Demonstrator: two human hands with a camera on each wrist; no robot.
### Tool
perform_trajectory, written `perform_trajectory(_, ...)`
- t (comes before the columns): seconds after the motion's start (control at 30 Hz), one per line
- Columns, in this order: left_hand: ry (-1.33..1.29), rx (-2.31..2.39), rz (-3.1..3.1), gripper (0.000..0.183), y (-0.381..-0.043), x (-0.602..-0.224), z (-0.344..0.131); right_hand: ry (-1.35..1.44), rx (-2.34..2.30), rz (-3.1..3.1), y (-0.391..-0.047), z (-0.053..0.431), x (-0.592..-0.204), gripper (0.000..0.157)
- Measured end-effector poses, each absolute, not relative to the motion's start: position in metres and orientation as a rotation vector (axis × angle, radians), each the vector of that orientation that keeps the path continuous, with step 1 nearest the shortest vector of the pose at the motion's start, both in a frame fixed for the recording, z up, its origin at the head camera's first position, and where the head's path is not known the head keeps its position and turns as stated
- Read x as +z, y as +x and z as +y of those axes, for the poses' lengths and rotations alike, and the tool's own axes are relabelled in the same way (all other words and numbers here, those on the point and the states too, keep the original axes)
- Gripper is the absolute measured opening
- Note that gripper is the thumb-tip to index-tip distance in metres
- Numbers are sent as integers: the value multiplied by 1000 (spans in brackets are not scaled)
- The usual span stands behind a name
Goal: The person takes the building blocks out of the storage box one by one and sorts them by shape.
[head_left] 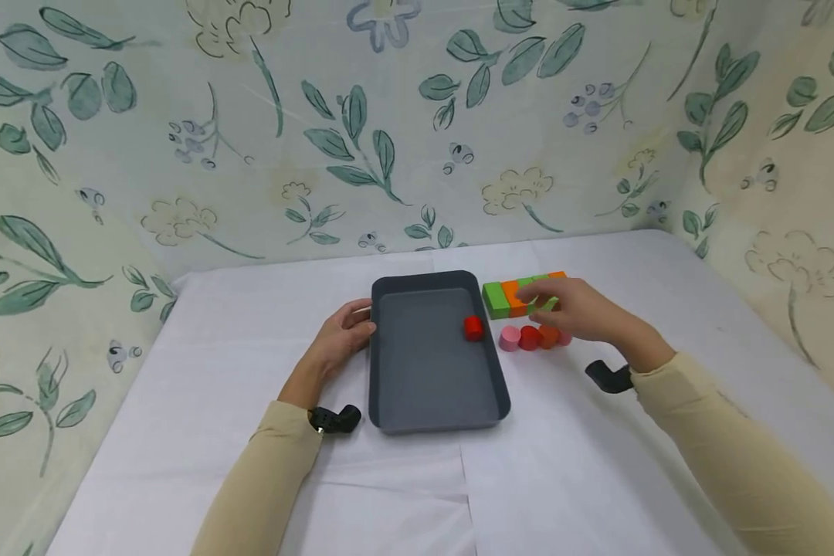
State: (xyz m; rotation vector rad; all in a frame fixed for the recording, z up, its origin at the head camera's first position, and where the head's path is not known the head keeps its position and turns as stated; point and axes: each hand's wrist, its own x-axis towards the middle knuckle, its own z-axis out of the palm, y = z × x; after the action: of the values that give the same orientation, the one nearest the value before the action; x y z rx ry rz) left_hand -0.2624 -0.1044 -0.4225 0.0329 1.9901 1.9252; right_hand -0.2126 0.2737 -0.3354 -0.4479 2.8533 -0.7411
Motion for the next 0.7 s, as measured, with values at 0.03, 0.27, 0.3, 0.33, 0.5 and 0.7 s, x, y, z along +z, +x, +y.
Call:
perform_trajectory(0.03, 38, 1921, 1995, 58, -263, -423, -105, -497, -693, 2876, -214, 265, -335, 35)
perform_trajectory(0.27, 36, 1905, 2018, 57, -261, -424, -109, -915, -204, 2942, -225, 209, -347, 27)
perform_trajectory(0.3, 47, 1908, 2018, 57, -261, -424, -110, -949, -137, 2935, -227, 203, -349, 27)
perform_trajectory(0.33, 58, 1908, 2019, 57, -261, -425, -110, -967, -67, 2927, -229, 197, -352, 28)
perform_trajectory(0.5, 93, 1911, 2007, 57, -261, -428, -111, -968, 204, 2843, -241, 179, -359, 34)
perform_trajectory(0.7, 84, 1923, 2010, 57, -263, -427, -110, -1010, 261, 2815, -248, 172, -362, 31)
